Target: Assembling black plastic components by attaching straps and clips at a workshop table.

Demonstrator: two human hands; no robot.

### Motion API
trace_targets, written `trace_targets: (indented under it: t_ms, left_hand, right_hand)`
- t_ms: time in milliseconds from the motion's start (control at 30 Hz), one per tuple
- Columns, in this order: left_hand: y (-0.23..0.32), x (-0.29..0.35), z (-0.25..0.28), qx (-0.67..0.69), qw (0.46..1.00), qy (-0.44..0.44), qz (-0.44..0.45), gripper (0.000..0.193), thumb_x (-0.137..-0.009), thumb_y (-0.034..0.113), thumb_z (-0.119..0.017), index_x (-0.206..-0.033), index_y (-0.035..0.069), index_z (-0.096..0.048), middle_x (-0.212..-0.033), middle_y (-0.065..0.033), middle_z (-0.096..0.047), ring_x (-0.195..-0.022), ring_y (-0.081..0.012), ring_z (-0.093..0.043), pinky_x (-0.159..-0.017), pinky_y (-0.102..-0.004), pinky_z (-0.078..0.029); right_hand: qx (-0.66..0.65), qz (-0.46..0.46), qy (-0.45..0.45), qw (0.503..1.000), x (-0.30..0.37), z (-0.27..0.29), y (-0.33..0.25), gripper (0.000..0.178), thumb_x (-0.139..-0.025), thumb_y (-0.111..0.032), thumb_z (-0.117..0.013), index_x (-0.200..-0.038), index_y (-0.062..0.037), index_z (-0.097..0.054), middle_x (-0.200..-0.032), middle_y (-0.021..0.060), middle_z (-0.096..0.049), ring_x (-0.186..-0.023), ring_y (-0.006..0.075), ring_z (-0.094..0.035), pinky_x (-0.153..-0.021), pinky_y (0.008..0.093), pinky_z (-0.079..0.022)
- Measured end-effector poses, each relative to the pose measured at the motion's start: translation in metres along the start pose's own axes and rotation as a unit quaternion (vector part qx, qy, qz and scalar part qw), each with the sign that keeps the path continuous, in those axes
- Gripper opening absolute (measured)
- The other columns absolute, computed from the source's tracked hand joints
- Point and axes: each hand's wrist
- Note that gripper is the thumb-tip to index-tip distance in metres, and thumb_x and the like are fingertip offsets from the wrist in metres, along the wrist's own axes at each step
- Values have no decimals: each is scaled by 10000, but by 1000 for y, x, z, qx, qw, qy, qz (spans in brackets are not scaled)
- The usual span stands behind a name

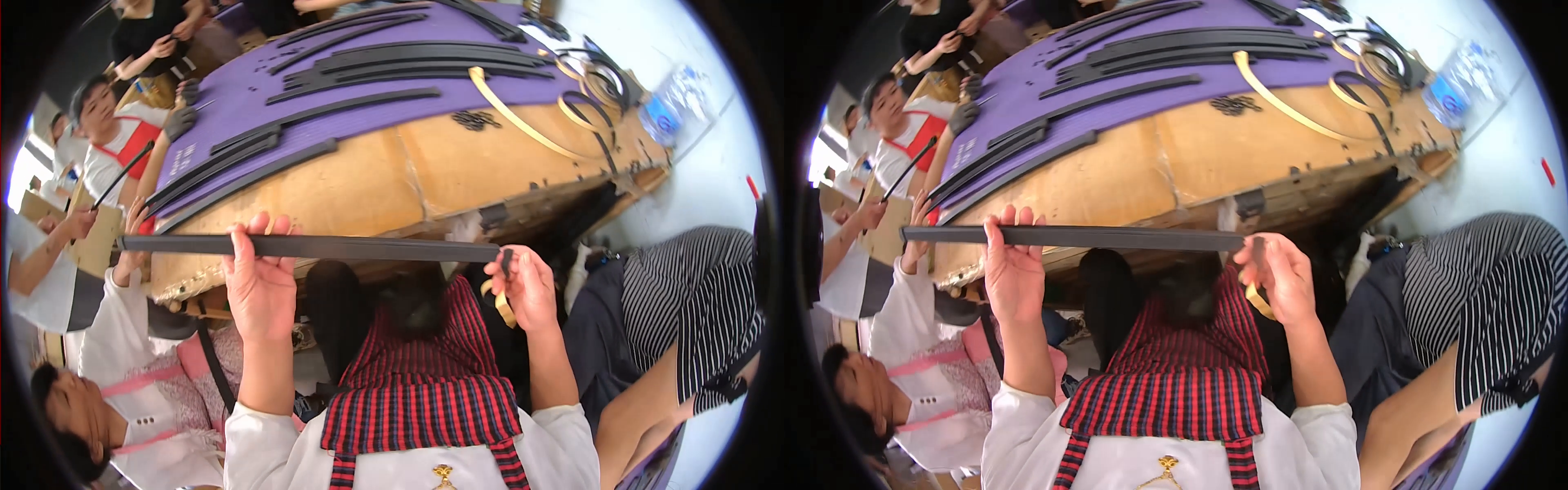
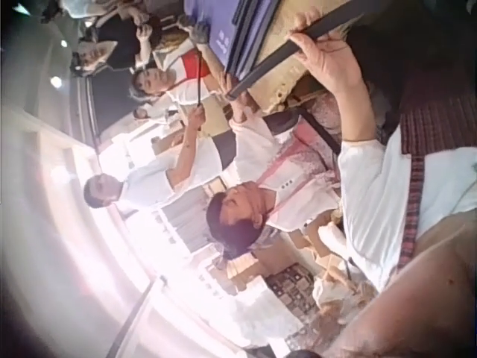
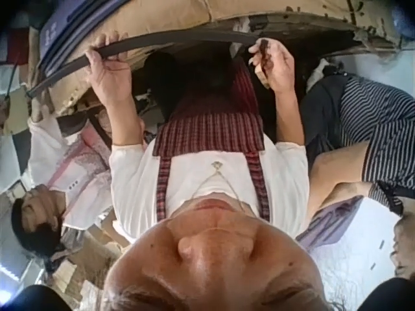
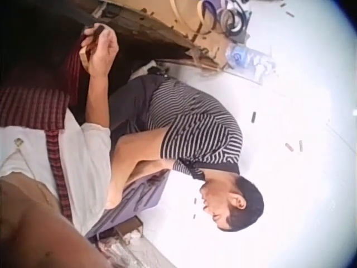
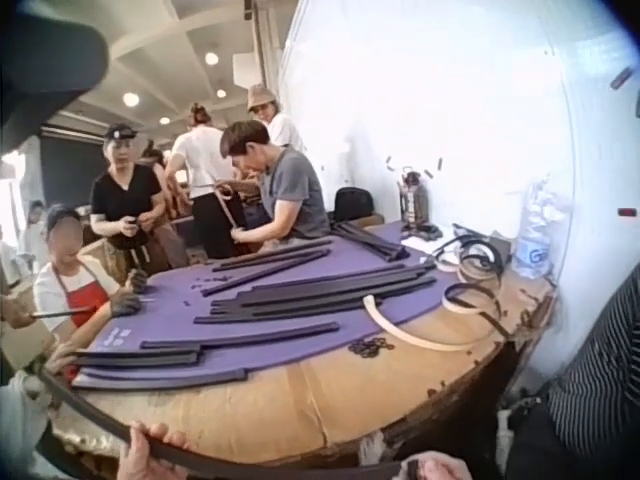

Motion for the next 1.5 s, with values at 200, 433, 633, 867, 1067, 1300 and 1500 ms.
trace_targets:
  t_ms: [200,433,633,867,1067,1300,1500]
  left_hand:
    - [-31,22,6,24,995,84,39,155,-914,252,-459,-940,104,-499,-1036,-58,-568,-973,-228,-567,-883,-419,-468]
    - [-63,88,34,52,964,42,257,166,-908,261,-461,-999,132,-514,-1137,-43,-518,-1107,-212,-485,-977,-395,-380]
    - [-98,124,89,145,868,137,455,246,-909,275,-467,-1070,91,-500,-1197,-63,-504,-1131,-216,-480,-990,-344,-382]
    - [-101,110,90,-26,804,-6,593,308,-923,251,-452,-1101,7,-512,-1027,-108,-605,-922,-203,-597,-833,-304,-480]
    - [-148,83,40,-533,769,-346,-71,379,-819,296,-585,-1098,48,-520,-894,-141,-611,-838,-324,-587,-778,-384,-468]
    - [-147,57,15,-531,715,-435,133,368,-800,349,-582,-914,5,-520,-754,-243,-571,-775,-415,-557,-666,-465,-441]
    - [-129,26,14,-448,834,-308,92,290,-746,172,-663,-920,-17,-529,-761,-134,-597,-656,-263,-594,-600,-357,-466]
  right_hand:
    - [-14,10,49,999,0,4,9,192,-849,-109,-561,-1008,-2,-542,-833,104,-613,-630,138,-569,-559,237,-457]
    - [59,-37,115,991,10,53,24,79,-825,-75,-578,-866,-9,-566,-711,40,-561,-554,90,-502,-502,200,-406]
    - [142,-58,140,978,16,79,45,65,-808,-61,-613,-816,-6,-580,-702,55,-601,-500,67,-492,-466,175,-391]
    - [216,-59,153,962,6,84,55,47,-794,-40,-613,-825,-8,-598,-700,39,-598,-524,61,-507,-463,176,-407]
    - [280,-35,158,946,15,52,32,44,-791,-27,-591,-824,-6,-572,-701,42,-577,-519,68,-479,-439,181,-375]
    - [296,-19,134,946,29,27,7,203,-900,-113,-479,-1029,19,-565,-951,92,-615,-753,133,-591,-594,220,-468]
    - [267,-90,-33,959,36,-22,3,344,-897,-104,-476,-1220,13,-472,-953,119,-625,-706,115,-576,-618,217,-471]
Point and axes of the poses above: each hand's wrist, its own x-axis away from the middle knuckle, its own z-axis out of the back of the hand, y = z × x
